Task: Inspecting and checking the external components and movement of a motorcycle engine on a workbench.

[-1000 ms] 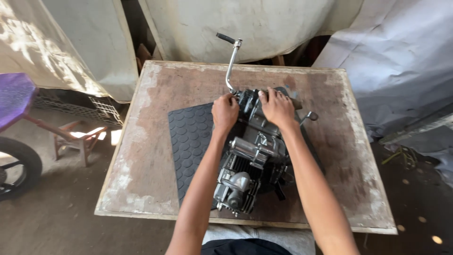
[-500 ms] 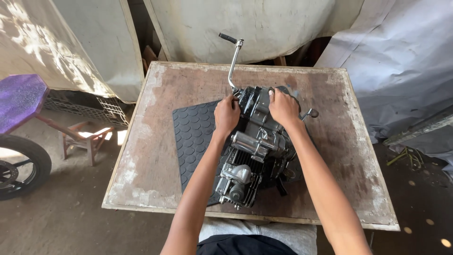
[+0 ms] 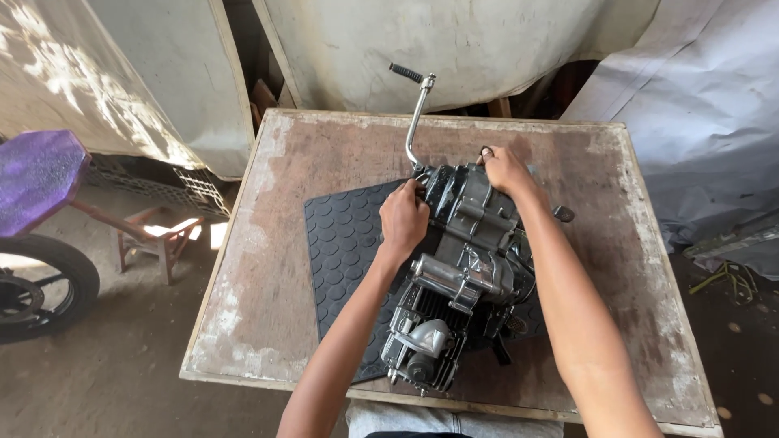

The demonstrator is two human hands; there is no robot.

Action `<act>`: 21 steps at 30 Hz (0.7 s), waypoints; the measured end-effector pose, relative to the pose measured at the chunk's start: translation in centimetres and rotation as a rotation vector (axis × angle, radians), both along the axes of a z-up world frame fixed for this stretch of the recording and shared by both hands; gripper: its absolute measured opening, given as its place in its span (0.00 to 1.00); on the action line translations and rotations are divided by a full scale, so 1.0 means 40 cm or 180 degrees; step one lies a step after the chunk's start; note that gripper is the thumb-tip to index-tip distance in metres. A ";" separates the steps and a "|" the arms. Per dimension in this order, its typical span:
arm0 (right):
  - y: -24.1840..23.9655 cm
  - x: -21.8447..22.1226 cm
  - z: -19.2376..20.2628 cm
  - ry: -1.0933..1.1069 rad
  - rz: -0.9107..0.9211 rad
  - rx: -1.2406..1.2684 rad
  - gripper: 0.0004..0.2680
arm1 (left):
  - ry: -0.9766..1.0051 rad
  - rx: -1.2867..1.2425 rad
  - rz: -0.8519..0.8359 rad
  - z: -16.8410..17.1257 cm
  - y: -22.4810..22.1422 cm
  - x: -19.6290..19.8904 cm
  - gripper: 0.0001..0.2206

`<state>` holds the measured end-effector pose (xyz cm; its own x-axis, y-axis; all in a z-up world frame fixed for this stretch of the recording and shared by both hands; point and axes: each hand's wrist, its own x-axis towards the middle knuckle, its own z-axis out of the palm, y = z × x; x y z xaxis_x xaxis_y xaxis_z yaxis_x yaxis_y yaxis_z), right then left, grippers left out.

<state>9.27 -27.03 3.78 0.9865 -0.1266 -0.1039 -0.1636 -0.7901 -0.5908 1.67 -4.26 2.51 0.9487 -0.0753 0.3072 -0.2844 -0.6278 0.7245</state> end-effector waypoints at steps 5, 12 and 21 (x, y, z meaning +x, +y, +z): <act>-0.005 0.004 -0.001 0.0248 0.0182 0.0559 0.22 | -0.0007 -0.0162 -0.0053 -0.009 0.008 -0.014 0.13; -0.028 -0.021 0.040 0.0629 0.0081 0.0388 0.23 | -0.0367 0.0029 -0.0548 -0.001 0.055 -0.078 0.22; -0.049 0.056 -0.060 0.0767 0.0157 0.0399 0.20 | -0.0496 -0.0012 -0.0276 -0.032 0.065 -0.151 0.24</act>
<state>11.51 -29.01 1.37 0.9361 -0.0504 -0.3482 -0.2745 -0.7237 -0.6332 -4.37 -1.65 1.22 0.8795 -0.1534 0.4505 -0.4466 -0.5933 0.6698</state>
